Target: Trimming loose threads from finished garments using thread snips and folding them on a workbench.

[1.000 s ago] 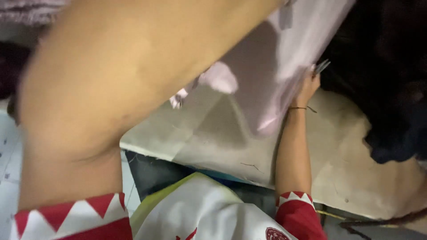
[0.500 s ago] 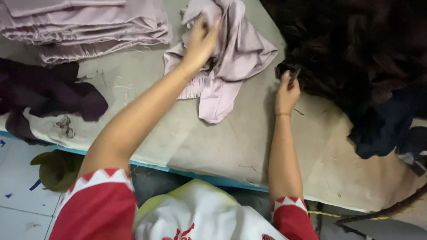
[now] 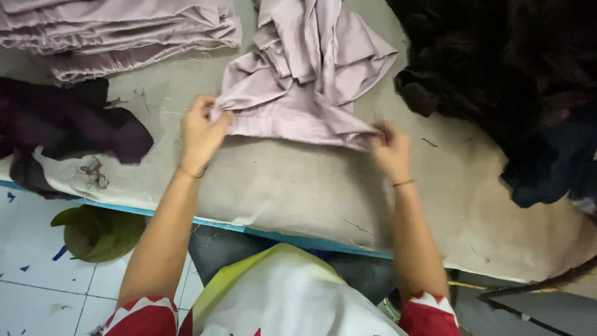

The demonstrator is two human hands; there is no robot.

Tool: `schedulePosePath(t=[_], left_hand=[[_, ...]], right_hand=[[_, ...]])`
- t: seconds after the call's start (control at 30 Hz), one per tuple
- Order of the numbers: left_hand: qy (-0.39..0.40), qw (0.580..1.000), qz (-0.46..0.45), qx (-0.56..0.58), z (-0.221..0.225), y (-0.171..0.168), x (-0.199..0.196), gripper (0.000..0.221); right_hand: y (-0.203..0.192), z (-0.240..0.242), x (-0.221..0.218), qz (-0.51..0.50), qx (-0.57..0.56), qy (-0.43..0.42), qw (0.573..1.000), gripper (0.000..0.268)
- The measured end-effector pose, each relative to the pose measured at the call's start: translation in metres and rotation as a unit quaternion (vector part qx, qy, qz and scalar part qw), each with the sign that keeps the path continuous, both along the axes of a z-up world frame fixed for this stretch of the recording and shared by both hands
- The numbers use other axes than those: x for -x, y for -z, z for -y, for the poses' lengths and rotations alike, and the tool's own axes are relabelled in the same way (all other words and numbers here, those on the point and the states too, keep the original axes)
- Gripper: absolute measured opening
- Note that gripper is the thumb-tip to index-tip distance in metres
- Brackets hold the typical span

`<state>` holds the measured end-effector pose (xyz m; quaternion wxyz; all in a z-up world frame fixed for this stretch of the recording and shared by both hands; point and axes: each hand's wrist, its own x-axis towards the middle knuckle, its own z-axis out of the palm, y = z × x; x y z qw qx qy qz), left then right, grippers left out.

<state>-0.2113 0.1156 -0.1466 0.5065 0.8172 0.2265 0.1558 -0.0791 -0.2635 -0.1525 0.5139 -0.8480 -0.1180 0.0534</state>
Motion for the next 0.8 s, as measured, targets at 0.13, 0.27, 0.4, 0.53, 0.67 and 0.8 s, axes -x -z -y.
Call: schedulePosePath(t=[0.13,0.27,0.4,0.53,0.67,0.8], left_hand=[[-0.016,0.999,-0.020,-0.032,0.007,0.009,0.018,0.040],[-0.014,0.985,-0.056,-0.160,0.023,0.013,0.021,0.042],[-0.020,0.982,-0.062,-0.175,0.022,0.013,0.019,0.046],[-0.008,0.974,-0.084,-0.209,0.025,0.013,0.015,0.052],[-0.010,0.972,-0.060,-0.226,0.021,0.026,0.014,0.049],[-0.005,0.976,-0.024,-0.215,0.023,0.008,0.016,0.048]], right_hand=[[0.031,0.073,-0.031,-0.067,-0.006,0.078,0.995,0.018],[0.052,0.086,-0.035,0.034,-0.062,0.165,0.984,0.014],[0.090,0.100,-0.061,0.118,-0.023,0.142,0.982,0.019],[0.066,0.089,-0.049,0.155,-0.020,0.122,0.980,0.016],[0.057,0.085,-0.043,0.142,-0.002,0.113,0.983,0.027],[0.044,0.078,-0.044,0.128,0.005,0.134,0.983,0.031]])
